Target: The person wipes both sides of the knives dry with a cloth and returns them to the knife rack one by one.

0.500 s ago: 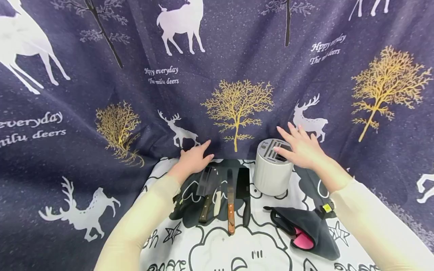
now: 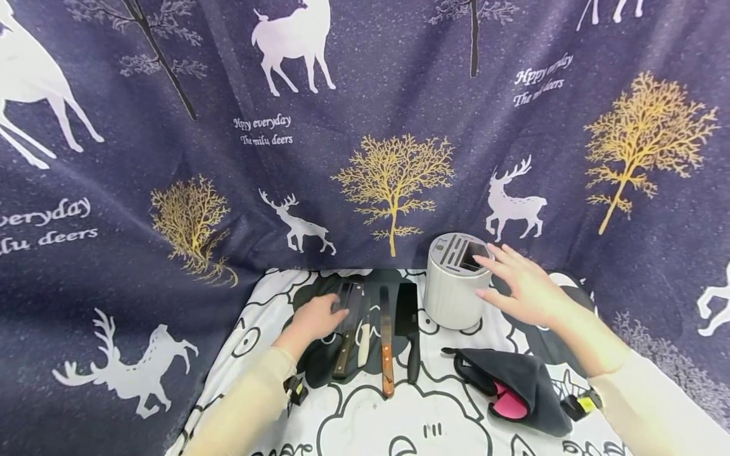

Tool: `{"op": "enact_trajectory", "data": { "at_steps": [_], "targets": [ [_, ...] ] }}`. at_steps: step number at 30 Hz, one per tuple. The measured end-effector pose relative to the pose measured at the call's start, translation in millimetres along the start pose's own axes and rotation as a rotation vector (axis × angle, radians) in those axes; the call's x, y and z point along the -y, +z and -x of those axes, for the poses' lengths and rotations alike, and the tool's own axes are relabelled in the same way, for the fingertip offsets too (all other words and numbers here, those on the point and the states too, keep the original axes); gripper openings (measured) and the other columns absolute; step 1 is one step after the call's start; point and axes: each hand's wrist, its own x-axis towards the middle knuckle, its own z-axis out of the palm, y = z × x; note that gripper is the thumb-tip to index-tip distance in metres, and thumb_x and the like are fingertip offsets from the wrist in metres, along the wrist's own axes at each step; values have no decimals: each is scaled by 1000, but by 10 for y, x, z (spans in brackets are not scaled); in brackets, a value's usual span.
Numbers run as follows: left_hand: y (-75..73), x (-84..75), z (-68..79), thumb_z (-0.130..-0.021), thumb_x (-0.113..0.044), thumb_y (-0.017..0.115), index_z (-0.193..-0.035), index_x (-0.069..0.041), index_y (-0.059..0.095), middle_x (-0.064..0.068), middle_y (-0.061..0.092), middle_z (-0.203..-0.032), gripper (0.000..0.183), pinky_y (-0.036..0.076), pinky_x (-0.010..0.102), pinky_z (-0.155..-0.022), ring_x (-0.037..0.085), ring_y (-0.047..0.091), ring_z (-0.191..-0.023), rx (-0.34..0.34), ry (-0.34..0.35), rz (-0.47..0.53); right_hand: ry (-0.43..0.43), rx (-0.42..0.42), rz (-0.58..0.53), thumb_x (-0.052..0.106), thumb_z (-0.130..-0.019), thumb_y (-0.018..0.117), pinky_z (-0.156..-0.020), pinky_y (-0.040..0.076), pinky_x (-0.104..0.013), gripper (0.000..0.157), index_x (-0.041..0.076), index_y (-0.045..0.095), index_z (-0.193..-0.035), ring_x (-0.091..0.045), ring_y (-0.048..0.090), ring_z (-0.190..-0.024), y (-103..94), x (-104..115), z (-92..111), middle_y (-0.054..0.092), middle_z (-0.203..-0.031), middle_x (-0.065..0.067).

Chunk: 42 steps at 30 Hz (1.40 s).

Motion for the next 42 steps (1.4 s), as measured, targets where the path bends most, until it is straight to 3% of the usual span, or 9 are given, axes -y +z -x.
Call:
{"op": "enact_trajectory", "data": {
  "at_steps": [6, 10, 14, 15, 17, 21, 23, 28, 42],
  "targets": [
    [356, 88, 95, -93, -53, 67, -77, -18, 62, 0, 64, -75, 39, 45, 38, -56, 20, 59, -66, 47, -79, 44, 14, -49, -80, 44, -94, 73, -109, 35, -73, 59, 16, 60, -144, -54, 39, -145, 228, -31, 348, 46, -157, -24],
    [511, 136, 168, -91, -56, 68, -91, -12, 71, 4, 71, -87, 45, 52, 44, -63, 24, 67, -77, 59, -138, 44, 33, -111, -125, 37, -92, 76, -107, 39, -69, 54, 13, 64, -138, -54, 46, -138, 404, -23, 590, 54, -150, -24],
    [615, 153, 256, -88, -61, 70, -97, -11, 72, 3, 71, -86, 51, 51, 43, -60, 23, 65, -74, 70, -191, 48, 59, -168, -199, 29, -89, 79, -124, 28, -28, 50, 10, 67, -133, -52, 51, -132, 639, -9, 862, 59, -144, -24],
    [625, 148, 274, -87, -61, 70, -95, -10, 72, 4, 70, -84, 51, 49, 42, -58, 22, 64, -71, 66, -196, 55, 80, -168, -213, 29, -89, 80, -124, 29, -28, 49, 10, 67, -133, -51, 52, -132, 694, -5, 930, 59, -143, -24],
    [641, 135, 296, -86, -60, 73, -96, -8, 73, 6, 71, -84, 53, 48, 42, -57, 23, 63, -69, 58, -205, 78, 135, -157, -214, 34, -89, 80, -123, 31, -30, 50, 11, 67, -132, -50, 52, -132, 810, -19, 1051, 60, -142, -23],
    [701, 140, 296, -86, -60, 73, -113, -2, 72, 15, 74, -104, 64, 54, 47, -64, 28, 69, -82, 52, -211, 78, 261, -84, -112, 49, -86, 79, -95, 46, -70, 58, 11, 69, -129, -53, 54, -129, 993, -88, 1229, 61, -140, -25],
    [754, 157, 287, -86, -62, 72, -118, -3, 71, 16, 73, -111, 67, 55, 48, -67, 29, 70, -87, 63, -221, 76, 313, -32, -46, 55, -84, 79, -89, 47, -75, 64, 10, 70, -129, -55, 55, -128, 1075, -139, 1298, 61, -140, -28],
    [863, 195, 294, -82, -64, 75, -109, -4, 72, 11, 73, -100, 65, 51, 44, -63, 24, 65, -78, 76, -238, 117, 375, 48, -7, 58, -79, 80, -81, 50, -75, 69, 8, 71, -126, -59, 59, -119, 1263, -220, 1416, 60, -135, -35],
    [963, 198, 319, -79, -59, 79, -105, -9, 71, 6, 74, -96, 57, 53, 46, -70, 23, 67, -81, 93, -199, 157, 388, 7, -16, 44, -71, 88, -90, 51, -67, 72, 1, 69, -126, -54, 64, -110, 1686, -149, 1429, 67, -124, -31]
  ]
}}
